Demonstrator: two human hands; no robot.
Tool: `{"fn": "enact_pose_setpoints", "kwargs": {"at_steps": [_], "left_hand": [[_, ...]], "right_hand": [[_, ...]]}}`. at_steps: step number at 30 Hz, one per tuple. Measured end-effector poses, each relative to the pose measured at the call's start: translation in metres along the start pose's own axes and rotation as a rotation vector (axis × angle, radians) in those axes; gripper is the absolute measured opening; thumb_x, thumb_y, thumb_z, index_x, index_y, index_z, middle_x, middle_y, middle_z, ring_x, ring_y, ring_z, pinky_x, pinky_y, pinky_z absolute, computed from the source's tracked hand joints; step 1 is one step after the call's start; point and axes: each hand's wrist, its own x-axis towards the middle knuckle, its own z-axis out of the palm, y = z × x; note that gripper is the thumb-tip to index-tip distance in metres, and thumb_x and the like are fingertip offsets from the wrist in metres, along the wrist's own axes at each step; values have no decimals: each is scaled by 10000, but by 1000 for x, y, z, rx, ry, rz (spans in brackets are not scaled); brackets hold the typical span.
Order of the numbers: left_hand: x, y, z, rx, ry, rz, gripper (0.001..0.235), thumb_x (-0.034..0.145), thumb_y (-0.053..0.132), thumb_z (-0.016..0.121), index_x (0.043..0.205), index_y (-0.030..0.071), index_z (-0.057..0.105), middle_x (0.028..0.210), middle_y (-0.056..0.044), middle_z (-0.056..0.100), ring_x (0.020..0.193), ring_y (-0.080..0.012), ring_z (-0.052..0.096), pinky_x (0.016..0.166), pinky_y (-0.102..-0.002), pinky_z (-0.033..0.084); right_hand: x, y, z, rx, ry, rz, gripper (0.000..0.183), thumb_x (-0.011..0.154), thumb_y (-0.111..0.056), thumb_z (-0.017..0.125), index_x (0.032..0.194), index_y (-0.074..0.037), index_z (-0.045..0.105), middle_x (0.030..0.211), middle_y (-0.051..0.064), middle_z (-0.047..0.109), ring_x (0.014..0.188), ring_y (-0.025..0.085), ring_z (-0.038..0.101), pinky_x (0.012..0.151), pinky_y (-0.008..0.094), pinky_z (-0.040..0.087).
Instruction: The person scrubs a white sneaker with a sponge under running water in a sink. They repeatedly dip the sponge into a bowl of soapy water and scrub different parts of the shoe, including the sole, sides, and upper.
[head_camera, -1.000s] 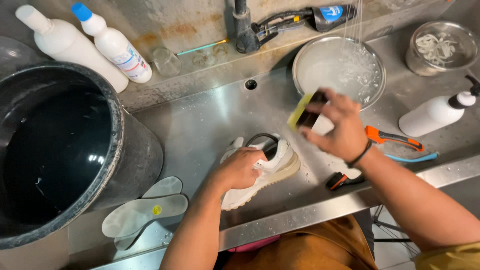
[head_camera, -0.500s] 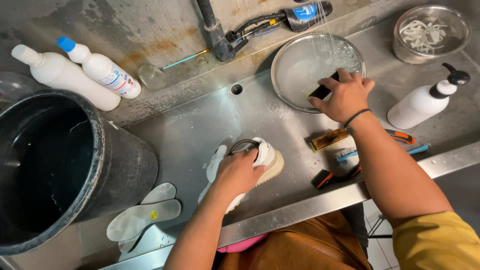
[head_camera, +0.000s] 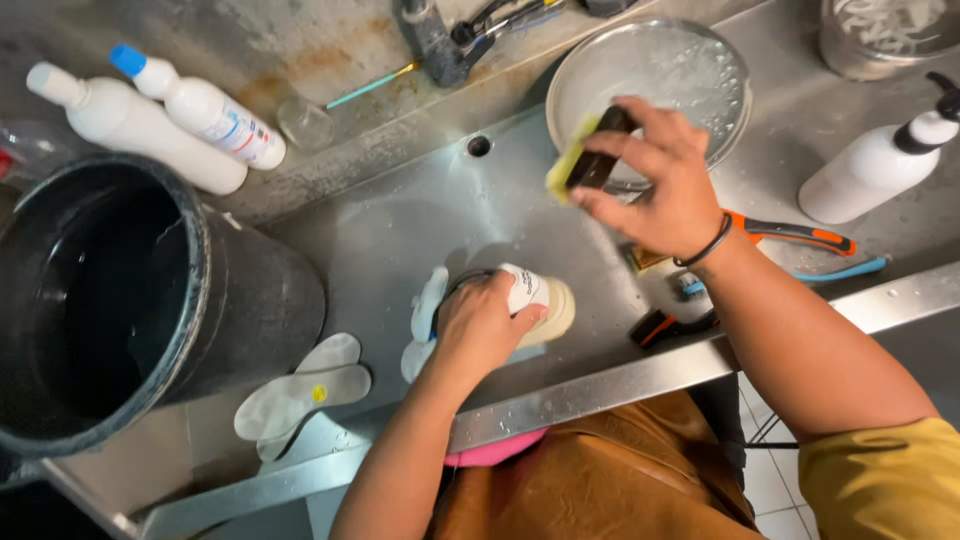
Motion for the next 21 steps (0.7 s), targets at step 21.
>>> {"fn": "enact_pose_setpoints", "kwargs": {"at_steps": [21], "left_hand": [[4,-70,10,-271,424,574,492,719,497,773,772,74,528,777,-65,577,849,-283,640,860,-436,479]], "right_hand": [[5,-22,36,128,-205,57,453,715,-486,775,1092,-244,708,1248,191,596,1090,422,578,805,474,378]]}}
